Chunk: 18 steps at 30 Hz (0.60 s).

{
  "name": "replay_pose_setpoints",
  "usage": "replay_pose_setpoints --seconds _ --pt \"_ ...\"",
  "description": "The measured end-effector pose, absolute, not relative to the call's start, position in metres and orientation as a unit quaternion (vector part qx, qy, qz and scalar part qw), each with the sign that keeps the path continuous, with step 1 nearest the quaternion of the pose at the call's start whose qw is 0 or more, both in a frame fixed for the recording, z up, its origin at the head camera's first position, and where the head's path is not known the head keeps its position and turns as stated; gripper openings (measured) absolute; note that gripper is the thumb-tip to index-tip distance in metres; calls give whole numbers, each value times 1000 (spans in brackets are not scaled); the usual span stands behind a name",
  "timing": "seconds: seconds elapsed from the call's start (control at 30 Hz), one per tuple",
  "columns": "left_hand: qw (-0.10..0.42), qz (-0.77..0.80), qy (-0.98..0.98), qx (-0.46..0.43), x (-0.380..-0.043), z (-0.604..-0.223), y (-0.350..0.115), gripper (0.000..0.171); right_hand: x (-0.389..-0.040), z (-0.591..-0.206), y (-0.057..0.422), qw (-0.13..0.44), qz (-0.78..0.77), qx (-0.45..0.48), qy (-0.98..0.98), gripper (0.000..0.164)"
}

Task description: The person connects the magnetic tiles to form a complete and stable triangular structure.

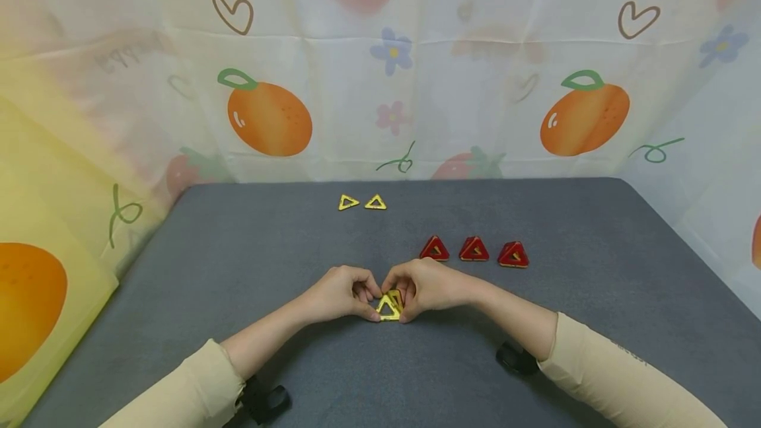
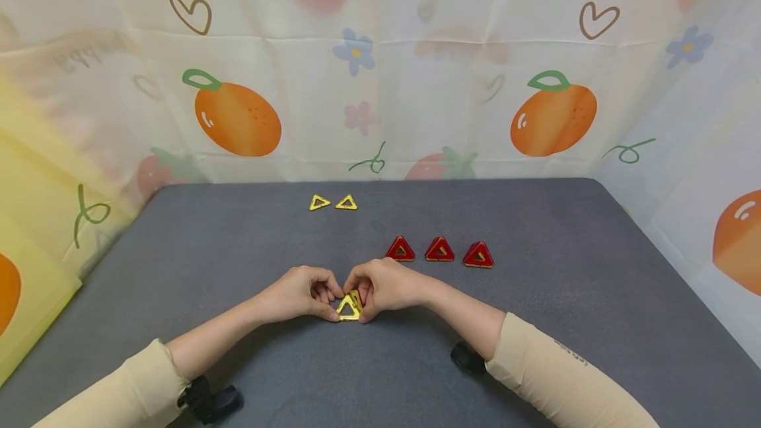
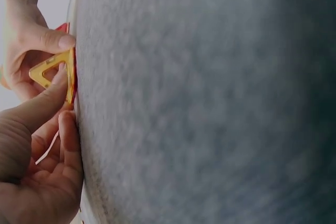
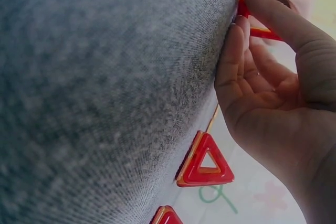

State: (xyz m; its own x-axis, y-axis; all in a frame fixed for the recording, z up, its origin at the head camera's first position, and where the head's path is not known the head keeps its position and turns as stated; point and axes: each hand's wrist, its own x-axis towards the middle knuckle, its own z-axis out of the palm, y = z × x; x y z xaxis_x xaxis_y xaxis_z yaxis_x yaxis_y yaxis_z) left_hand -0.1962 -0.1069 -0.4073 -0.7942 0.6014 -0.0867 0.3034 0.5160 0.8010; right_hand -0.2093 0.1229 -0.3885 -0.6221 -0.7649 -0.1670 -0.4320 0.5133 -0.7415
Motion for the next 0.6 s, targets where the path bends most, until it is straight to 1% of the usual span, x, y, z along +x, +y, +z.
replay_pose_setpoints --seconds 0.17,0.27,0.37,0.6 --pt "198 424 843 266 -202 -404 -109 17 -210 -389 122 250 -337 -352 837 41" --pt "191 429 843 261 -208 -399 -110 15 -210 -388 123 256 -342 -350 834 41" --pt "161 425 859 236 -218 -396 -108 18 -210 -388 123 261 -349 -349 830 41" --pt "89 417 893 140 -247 -391 -103 33 -210 -388 124 261 -352 -350 828 41"
